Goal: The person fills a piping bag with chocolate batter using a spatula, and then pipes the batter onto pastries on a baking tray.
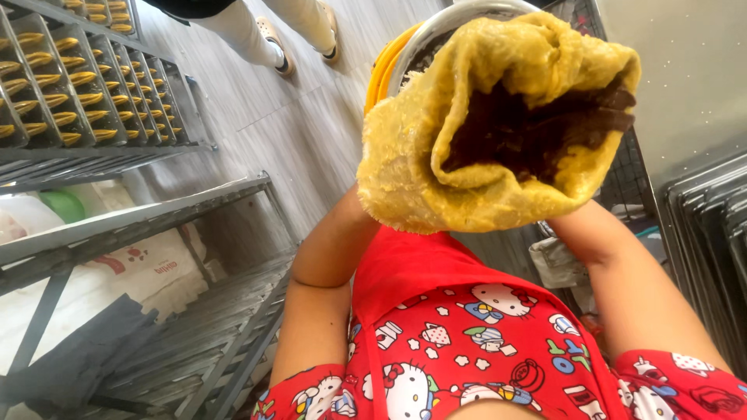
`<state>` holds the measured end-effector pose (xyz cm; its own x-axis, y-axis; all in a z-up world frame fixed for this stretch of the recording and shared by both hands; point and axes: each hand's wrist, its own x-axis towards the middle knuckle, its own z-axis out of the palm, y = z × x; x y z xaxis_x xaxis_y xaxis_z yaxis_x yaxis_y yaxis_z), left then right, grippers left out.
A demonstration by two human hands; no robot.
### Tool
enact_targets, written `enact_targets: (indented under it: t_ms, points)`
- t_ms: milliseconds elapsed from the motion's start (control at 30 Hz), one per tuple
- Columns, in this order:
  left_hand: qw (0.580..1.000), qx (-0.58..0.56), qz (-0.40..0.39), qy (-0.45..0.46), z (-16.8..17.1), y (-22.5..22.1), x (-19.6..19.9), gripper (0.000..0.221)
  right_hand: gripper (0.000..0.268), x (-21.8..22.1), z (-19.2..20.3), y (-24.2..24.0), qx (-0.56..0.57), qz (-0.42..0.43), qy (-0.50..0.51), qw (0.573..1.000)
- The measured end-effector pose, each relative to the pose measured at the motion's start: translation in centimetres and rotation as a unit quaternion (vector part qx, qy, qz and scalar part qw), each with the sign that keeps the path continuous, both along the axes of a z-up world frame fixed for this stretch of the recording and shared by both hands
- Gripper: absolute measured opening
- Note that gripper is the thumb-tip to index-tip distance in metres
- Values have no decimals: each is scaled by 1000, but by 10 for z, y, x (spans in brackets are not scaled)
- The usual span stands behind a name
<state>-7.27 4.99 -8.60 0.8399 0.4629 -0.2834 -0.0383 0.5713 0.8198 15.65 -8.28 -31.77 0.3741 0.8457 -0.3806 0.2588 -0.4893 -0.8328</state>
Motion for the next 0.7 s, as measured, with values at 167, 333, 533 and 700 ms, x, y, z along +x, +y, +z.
enact_targets:
  t_ms: [167,333,533,700]
  points:
    - [1000,7,-5,-6,-1,1,-3,64,49,-3,-2,-1,-18,8,22,1000]
    - [1000,12,-3,-5,0,5,-2,63,50,-2,-4,-2,-27,12,49,998]
    - [1000,18,-3,-14,3,14,0,63,50,14,-10,2,-22,-7,78,997]
    - [999,24,-5,-20,5,18,2,63,51,37,5,-52,-53,-47,116,991]
